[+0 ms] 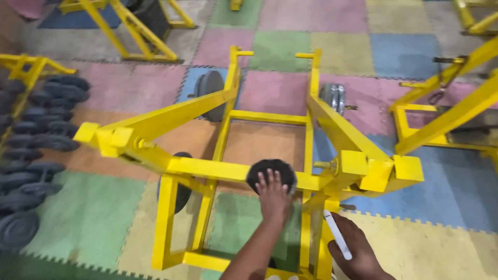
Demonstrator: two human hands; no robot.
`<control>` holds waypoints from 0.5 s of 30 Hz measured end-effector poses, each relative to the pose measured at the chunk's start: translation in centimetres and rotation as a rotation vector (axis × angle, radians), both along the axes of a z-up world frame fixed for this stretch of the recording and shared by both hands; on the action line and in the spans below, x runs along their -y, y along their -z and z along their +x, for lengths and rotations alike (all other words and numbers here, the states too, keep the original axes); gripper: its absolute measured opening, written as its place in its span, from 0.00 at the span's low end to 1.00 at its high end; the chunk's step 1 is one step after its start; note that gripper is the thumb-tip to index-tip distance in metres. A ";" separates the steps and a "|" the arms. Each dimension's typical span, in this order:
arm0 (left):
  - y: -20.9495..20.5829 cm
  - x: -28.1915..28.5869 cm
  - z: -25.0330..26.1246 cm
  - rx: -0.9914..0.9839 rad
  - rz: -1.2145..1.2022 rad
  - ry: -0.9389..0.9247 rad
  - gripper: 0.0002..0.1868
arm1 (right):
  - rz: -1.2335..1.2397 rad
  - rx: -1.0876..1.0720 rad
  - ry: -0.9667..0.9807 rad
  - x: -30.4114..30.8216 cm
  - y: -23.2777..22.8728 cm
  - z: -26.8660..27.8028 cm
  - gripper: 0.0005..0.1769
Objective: Wiping down and cleaning yellow weight training machines using a spray bottle and a cloth.
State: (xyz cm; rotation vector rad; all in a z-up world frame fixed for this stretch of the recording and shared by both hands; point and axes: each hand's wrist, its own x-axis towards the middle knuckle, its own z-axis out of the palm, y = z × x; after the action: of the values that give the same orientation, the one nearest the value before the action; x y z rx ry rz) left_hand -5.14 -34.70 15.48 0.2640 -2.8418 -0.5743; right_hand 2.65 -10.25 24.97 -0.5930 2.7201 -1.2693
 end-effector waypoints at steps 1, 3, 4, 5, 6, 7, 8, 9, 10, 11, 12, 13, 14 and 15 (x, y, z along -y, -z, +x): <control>-1.8 -1.4 -0.5 0.161 0.024 0.082 0.31 | 0.012 -0.050 -0.017 -0.3 0.2 0.0 0.40; -3.4 -3.5 -0.6 0.332 0.041 0.170 0.32 | 0.021 -0.091 -0.026 0.0 -0.3 0.3 0.40; -3.2 -4.3 -0.1 0.304 0.088 0.315 0.31 | 0.029 -0.052 -0.001 0.5 -1.1 0.5 0.40; -3.0 -5.1 0.4 0.274 0.136 0.459 0.30 | 0.037 -0.013 0.023 1.0 -1.9 0.7 0.40; -2.8 -4.7 0.3 0.274 0.132 0.468 0.30 | 0.034 -0.014 0.033 1.2 -1.4 0.7 0.40; -2.6 -4.2 0.2 0.281 0.099 0.495 0.31 | 0.067 -0.062 0.017 1.4 -0.9 0.8 0.40; -2.5 -3.7 0.0 0.285 0.066 0.515 0.32 | 0.100 -0.113 -0.007 1.5 -0.4 0.6 0.40; -2.8 -3.0 -0.4 0.282 0.063 0.516 0.32 | 0.099 -0.117 -0.005 1.4 -0.1 0.1 0.40; -3.0 -2.1 -0.3 0.304 0.003 0.499 0.32 | 0.095 -0.157 -0.025 1.4 0.2 0.2 0.41; -3.1 -1.3 -0.1 0.326 -0.056 0.482 0.32 | 0.091 -0.197 -0.044 1.4 0.6 0.3 0.42; -3.2 -0.3 -0.2 0.332 -0.059 0.487 0.32 | 0.088 -0.191 -0.038 1.6 0.4 0.4 0.42; -3.3 0.7 -0.3 0.360 -0.093 0.433 0.32 | 0.104 -0.149 -0.023 1.8 0.2 0.5 0.41; -3.4 1.8 -0.7 0.381 -0.125 0.369 0.32 | 0.120 -0.114 -0.016 2.1 0.0 0.1 0.41; -4.1 3.4 -0.7 0.381 -0.126 0.365 0.32 | 0.118 -0.115 -0.019 2.2 0.0 -0.1 0.41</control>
State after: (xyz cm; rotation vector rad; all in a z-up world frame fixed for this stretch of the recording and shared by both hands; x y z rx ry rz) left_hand -5.89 -38.13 19.60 -0.1966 -3.3092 -0.4443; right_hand 2.54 -12.48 24.96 -0.6976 2.8500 -1.0929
